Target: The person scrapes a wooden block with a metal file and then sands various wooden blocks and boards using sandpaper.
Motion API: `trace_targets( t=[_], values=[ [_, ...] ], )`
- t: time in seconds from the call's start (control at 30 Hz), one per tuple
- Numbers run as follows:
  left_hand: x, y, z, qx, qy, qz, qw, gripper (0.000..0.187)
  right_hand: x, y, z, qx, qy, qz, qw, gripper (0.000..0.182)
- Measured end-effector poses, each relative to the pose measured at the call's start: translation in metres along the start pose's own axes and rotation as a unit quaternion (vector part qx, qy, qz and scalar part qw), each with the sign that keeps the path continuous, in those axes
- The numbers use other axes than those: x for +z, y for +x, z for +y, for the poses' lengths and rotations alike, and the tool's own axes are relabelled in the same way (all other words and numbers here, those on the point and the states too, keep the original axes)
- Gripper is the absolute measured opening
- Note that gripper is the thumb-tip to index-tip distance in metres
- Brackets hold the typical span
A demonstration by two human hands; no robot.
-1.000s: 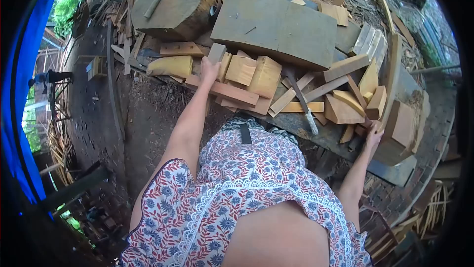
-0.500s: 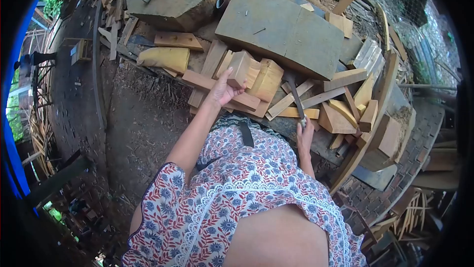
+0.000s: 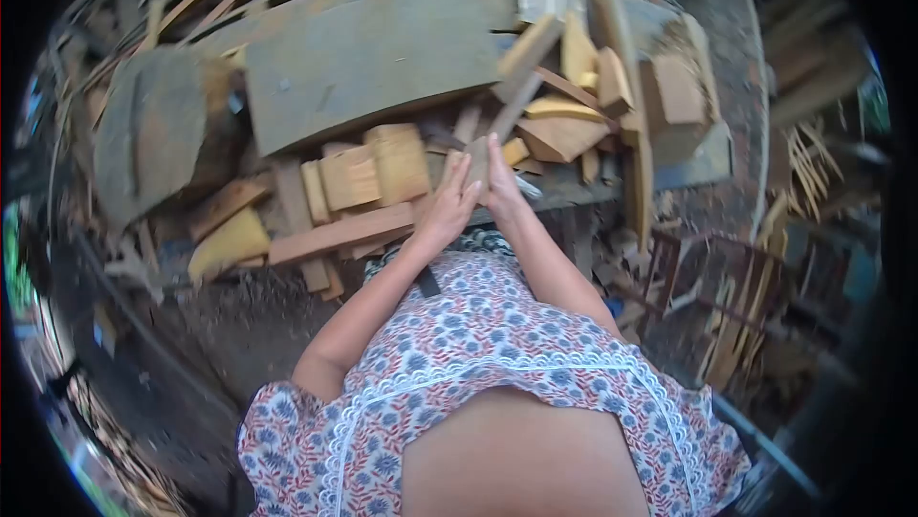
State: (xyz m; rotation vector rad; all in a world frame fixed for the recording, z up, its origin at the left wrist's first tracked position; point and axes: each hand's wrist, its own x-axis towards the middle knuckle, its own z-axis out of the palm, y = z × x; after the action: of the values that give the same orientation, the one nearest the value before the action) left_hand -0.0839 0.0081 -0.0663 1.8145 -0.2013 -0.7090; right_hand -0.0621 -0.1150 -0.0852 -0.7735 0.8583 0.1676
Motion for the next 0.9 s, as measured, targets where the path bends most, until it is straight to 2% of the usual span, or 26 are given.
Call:
trace_targets(
  t=[0.07,0.1,0.17,0.23,0.27,0.33,0.37,0.4,0.43,0.47,0.53,0.57,0.6,0.7,0.77,0.8,0.83,0.87,0.9],
  values=[
    [0.015,0.001,0.005,0.138,0.077,0.072,0.985,0.056,-0.013,-0.013,-0.013,0.038,0.036,0.021,0.998,0.049],
    [0.022,0.003,0.009,0.144,0.077,0.068,0.984,0.056,-0.019,-0.024,-0.016,0.031,0.039,0.023,0.999,0.049],
    [0.03,0.004,0.017,0.036,0.026,0.023,0.999,0.056,-0.027,-0.053,-0.017,-0.019,-0.107,-0.045,0.993,0.05],
    [0.041,0.004,0.025,0.031,0.046,0.038,0.998,0.059,-0.048,-0.072,-0.029,0.002,-0.119,-0.05,0.992,0.05],
    [0.045,0.003,0.029,0.033,0.021,-0.02,0.999,0.06,-0.061,-0.078,-0.039,0.018,-0.128,-0.053,0.99,0.05],
    [0.045,-0.001,0.047,0.009,0.015,-0.129,0.992,0.063,-0.09,-0.086,-0.064,-0.039,-0.216,0.041,0.975,0.048],
    [0.046,-0.004,0.055,-0.017,-0.011,-0.139,0.99,0.062,-0.107,-0.083,-0.078,-0.09,-0.228,0.094,0.965,0.042],
    [0.05,-0.004,0.053,-0.024,-0.028,-0.118,0.992,0.061,-0.138,-0.07,-0.094,-0.042,-0.186,0.157,0.969,0.04],
    [0.051,-0.006,0.046,-0.037,-0.045,-0.089,0.994,0.061,-0.187,-0.05,-0.103,-0.002,-0.148,0.167,0.975,0.034],
    [0.05,-0.006,0.038,-0.064,-0.043,-0.051,0.996,0.061,-0.215,-0.034,-0.111,-0.022,-0.158,0.181,0.97,0.033],
    [0.044,0.0,0.02,-0.114,-0.109,0.033,0.987,0.057,-0.252,0.0,-0.133,-0.074,-0.163,0.276,0.944,0.03],
    [0.036,-0.003,0.015,-0.128,-0.11,0.06,0.984,0.057,-0.267,0.011,-0.148,-0.085,-0.154,0.265,0.948,0.03],
    [0.027,-0.005,0.01,-0.137,-0.13,0.125,0.974,0.054,-0.271,0.02,-0.159,-0.109,-0.146,0.297,0.937,0.032],
    [0.01,-0.023,-0.012,-0.201,-0.205,0.261,0.922,0.044,-0.283,0.054,-0.172,-0.094,-0.119,0.32,0.935,0.035],
    [0.002,-0.038,-0.022,-0.253,-0.206,0.32,0.889,0.04,-0.282,0.08,-0.165,-0.14,-0.167,0.315,0.924,0.039],
    [-0.001,-0.046,-0.022,-0.254,-0.227,0.345,0.875,0.039,-0.279,0.087,-0.16,-0.153,-0.278,0.32,0.893,0.046],
    [-0.004,-0.055,-0.021,-0.255,-0.244,0.373,0.858,0.038,-0.279,0.089,-0.162,-0.151,-0.284,0.313,0.894,0.046],
    [-0.005,-0.063,-0.023,-0.258,-0.246,0.383,0.852,0.038,-0.278,0.088,-0.166,-0.11,-0.347,0.29,0.885,0.048],
    [-0.007,-0.07,-0.026,-0.25,-0.256,0.455,0.815,0.035,-0.277,0.088,-0.168,-0.069,-0.409,0.262,0.871,0.051]
  ],
)
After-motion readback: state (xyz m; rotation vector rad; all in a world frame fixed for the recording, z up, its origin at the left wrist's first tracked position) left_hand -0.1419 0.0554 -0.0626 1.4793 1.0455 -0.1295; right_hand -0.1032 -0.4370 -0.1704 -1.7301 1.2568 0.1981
